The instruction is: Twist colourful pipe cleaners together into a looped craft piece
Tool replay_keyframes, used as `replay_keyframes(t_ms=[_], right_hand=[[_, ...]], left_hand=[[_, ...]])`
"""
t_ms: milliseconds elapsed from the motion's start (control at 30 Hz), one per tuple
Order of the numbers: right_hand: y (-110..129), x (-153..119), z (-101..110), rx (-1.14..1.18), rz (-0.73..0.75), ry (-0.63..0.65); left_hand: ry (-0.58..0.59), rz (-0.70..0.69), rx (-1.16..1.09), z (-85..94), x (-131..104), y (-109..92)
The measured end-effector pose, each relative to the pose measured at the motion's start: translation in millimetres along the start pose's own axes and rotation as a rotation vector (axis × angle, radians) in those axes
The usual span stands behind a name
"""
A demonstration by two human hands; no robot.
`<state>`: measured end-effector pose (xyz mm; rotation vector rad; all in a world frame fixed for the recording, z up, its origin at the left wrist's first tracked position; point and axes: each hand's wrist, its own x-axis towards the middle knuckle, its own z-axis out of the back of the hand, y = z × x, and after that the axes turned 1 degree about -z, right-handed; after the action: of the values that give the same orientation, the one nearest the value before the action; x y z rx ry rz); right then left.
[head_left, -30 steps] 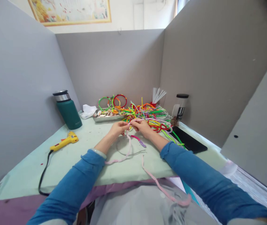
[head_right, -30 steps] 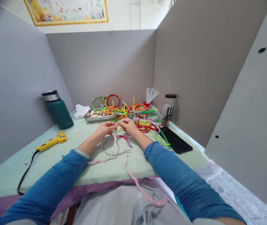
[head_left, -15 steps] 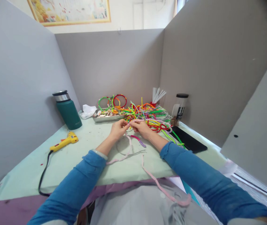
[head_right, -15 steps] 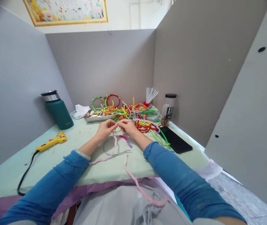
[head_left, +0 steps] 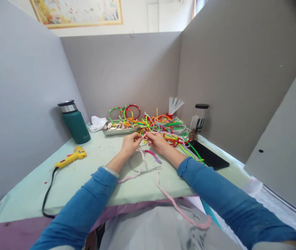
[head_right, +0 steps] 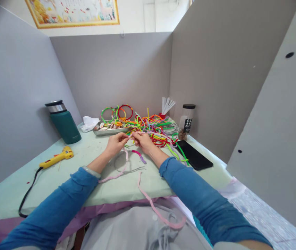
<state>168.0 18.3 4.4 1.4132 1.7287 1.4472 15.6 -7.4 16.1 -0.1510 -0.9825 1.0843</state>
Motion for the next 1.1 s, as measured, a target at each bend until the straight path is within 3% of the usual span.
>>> replay_keyframes(t_ms=[300,567,767,967,1100], right_hand=[[4.3,-3.0,-0.8,0.124,-0.036,0.094],[1.6,1.8,3.5,0.087,-0.064,0.019],[-0.7,1.3,0.8,0.059,-0.096,0.014],[0.0,-0.2,-0.1,-0.041,-0.001,-0.011],[4.9,-3.6,-1.4,-0.181,0.107,0.043]], left_hand=[[-0.008,0.024,-0.003,0.2,-1.0,-5.0],[-0.024,-0.025,-0.023,1.1,-2.6,-8.3],[-0.056,-0.097,0.101,1.0,-4.6,-6.9],[-0.05,-0.06,0.136,-1.0,-5.1,-7.7],[-0.057,0.011,0.09,-1.7,-4.2,-8.0]])
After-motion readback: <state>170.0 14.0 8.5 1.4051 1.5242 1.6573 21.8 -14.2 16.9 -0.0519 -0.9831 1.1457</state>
